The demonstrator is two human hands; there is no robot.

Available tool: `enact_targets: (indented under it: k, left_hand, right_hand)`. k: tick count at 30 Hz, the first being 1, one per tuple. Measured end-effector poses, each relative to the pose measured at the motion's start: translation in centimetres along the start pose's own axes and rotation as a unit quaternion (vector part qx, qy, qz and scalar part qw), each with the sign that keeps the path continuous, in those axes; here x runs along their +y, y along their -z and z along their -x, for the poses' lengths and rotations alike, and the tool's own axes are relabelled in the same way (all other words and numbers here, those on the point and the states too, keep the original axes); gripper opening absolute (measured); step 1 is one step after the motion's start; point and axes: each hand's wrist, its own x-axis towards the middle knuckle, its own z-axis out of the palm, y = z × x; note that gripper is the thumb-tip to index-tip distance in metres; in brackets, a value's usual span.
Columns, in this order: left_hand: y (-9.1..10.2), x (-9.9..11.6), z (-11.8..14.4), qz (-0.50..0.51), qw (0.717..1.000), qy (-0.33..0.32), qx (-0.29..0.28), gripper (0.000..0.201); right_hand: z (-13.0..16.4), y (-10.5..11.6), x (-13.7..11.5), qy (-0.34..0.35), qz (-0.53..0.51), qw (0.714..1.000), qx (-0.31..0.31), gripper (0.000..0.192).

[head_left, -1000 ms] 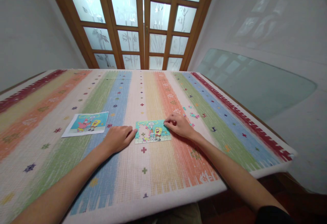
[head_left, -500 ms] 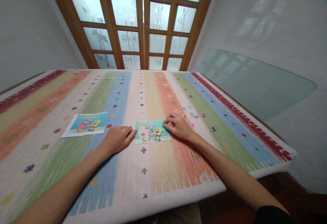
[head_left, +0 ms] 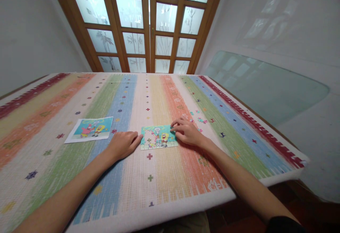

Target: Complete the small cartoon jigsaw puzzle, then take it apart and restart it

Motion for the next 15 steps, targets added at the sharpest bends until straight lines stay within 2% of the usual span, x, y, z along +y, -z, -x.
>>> enact_targets:
  k: [4,15]
  left_hand:
    - [-0.05,0.05,-0.02,-0.001,1.000,-0.001,0.002,0.058]
    - [-0.17,-0.12,-0.01,0.005,1.000,-0.004,0.009,0.058]
  right_hand:
    - [0.03,0.06,0.27,0.014,-0.003,1.000,-0.027,0.025]
    - [0.01,-0.37,0.41,0.069,0.078,0.994,-0.045,0.031]
